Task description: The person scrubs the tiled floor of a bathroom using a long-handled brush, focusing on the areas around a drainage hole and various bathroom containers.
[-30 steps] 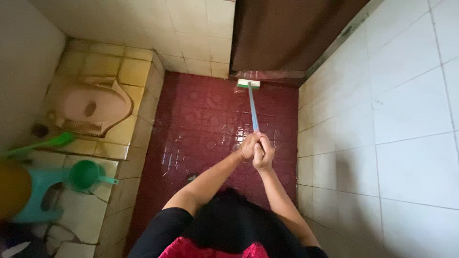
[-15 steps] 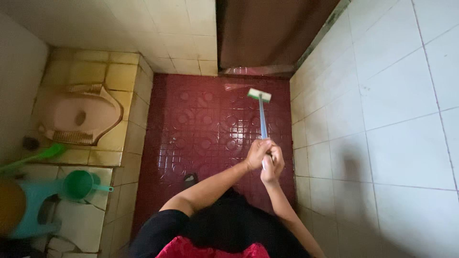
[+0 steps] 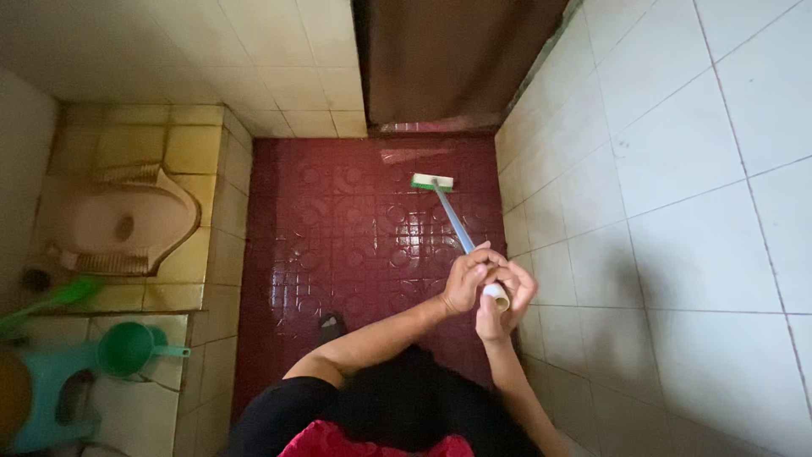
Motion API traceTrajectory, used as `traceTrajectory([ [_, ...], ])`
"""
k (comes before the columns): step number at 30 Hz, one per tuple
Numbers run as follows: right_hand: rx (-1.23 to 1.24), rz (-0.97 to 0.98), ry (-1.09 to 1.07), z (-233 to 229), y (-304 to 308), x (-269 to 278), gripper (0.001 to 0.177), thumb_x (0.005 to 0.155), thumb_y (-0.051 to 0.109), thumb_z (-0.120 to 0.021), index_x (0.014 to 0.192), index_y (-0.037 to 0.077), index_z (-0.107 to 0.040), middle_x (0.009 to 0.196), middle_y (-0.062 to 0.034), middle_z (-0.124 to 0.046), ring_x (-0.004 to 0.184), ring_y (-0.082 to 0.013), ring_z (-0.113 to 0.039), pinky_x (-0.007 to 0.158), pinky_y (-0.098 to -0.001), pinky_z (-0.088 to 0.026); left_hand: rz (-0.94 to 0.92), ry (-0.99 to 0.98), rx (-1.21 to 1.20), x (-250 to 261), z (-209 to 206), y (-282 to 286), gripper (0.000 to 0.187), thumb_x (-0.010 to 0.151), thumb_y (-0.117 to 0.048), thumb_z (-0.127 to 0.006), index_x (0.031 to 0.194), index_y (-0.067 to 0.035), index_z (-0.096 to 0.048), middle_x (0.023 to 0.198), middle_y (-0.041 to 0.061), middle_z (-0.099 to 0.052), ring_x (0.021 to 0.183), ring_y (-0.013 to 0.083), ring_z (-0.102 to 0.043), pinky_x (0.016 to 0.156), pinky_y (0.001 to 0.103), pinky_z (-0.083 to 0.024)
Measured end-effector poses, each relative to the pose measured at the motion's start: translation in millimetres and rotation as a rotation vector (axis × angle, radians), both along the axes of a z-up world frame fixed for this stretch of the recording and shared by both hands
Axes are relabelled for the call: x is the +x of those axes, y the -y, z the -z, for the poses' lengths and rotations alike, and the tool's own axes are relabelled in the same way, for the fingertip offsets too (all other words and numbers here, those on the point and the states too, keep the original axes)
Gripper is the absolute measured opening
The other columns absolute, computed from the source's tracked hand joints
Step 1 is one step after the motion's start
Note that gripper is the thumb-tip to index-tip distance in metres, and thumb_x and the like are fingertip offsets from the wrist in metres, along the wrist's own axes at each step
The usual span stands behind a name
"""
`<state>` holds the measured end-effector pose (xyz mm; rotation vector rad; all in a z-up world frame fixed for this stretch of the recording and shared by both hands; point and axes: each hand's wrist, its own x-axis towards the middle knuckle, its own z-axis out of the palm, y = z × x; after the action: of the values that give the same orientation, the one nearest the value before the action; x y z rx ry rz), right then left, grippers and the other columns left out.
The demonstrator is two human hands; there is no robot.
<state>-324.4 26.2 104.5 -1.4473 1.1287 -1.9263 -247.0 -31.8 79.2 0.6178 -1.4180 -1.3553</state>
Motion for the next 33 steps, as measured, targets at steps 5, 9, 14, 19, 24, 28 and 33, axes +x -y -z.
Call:
traceTrajectory([
  [5, 0.046, 0.311, -0.103, 57, 34, -19, 0.030, 0.102, 0.028, -0.052, 0.101, -0.001, -0.062, 0.088, -0.0065, -0.063, 0.076, -0.0137, -0.056, 0.067, -0.0299, -0.045, 0.014, 0.131, -0.096, -16, 33, 17, 0.054, 0.106, -0.047, -0.033, 0.100, -0.009, -0.071, 0.093, 0.006, -0.072, 0.091, 0.0210, -0.069, 0.119, 0.049, -0.038],
  [9, -0.017, 0.206, -0.113, 69, 73, -25, 0.040, 0.106, 0.029, -0.042, 0.107, -0.003, -0.066, 0.093, -0.0058, -0.066, 0.080, -0.0141, -0.059, 0.070, -0.0308, -0.048, 0.135, 0.136, 0.018, -18, 54, 59, 0.050, 0.106, -0.047, -0.036, 0.117, -0.009, -0.067, 0.121, 0.007, -0.065, 0.112, 0.0201, -0.061, 0.106, 0.044, -0.047],
  [14, 0.025, 0.162, -0.178, 44, 50, -17, 0.040, 0.112, 0.033, -0.044, 0.102, 0.001, -0.066, 0.093, -0.0065, -0.065, 0.085, -0.0171, -0.061, 0.074, -0.0316, -0.048, 0.209, 0.016, 0.185, 1, -6, 27, 0.073, 0.093, -0.047, -0.065, 0.152, -0.012, -0.040, 0.138, 0.012, -0.055, 0.128, 0.0239, -0.055, 0.112, 0.040, -0.045],
  [19, 0.074, 0.195, -0.086, 30, 17, -4, 0.043, 0.112, 0.036, -0.043, 0.100, 0.002, -0.065, 0.084, -0.0037, -0.064, 0.072, -0.0107, -0.059, 0.063, -0.0273, -0.049, 0.391, -0.072, -0.003, 20, -40, 4, 0.072, 0.091, -0.057, -0.070, 0.139, -0.005, -0.059, 0.142, 0.013, -0.057, 0.134, 0.0232, -0.055, 0.116, 0.040, -0.044],
  [24, -0.163, 0.231, 0.010, 85, 72, -14, 0.042, 0.106, 0.044, -0.048, 0.089, 0.009, -0.063, 0.073, 0.0032, -0.058, 0.062, -0.0020, -0.051, 0.054, -0.0198, -0.042, 0.364, -0.008, 0.096, -3, 18, 42, 0.061, 0.093, -0.055, -0.069, 0.127, -0.005, -0.067, 0.127, 0.010, -0.068, 0.119, 0.0227, -0.065, 0.110, 0.040, -0.052],
  [28, -0.026, 0.227, -0.070, 98, 68, -22, 0.046, 0.111, 0.042, -0.048, 0.095, 0.001, -0.063, 0.080, -0.0038, -0.059, 0.071, -0.0082, -0.054, 0.061, -0.0269, -0.044, 0.420, 0.057, 0.216, -5, 36, 55, 0.059, 0.090, -0.046, -0.072, 0.133, -0.006, -0.062, 0.123, 0.014, -0.067, 0.116, 0.0253, -0.062, 0.107, 0.043, -0.049],
  [33, -0.052, 0.266, -0.172, 80, 44, -20, 0.049, 0.107, 0.045, -0.043, 0.088, 0.005, -0.065, 0.072, 0.0011, -0.060, 0.058, -0.0030, -0.052, 0.046, -0.0216, -0.038, 0.356, 0.127, 0.143, 7, -25, 12, 0.057, 0.091, -0.040, -0.067, 0.139, -0.013, -0.057, 0.130, 0.011, -0.062, 0.123, 0.0263, -0.060, 0.111, 0.045, -0.049],
])
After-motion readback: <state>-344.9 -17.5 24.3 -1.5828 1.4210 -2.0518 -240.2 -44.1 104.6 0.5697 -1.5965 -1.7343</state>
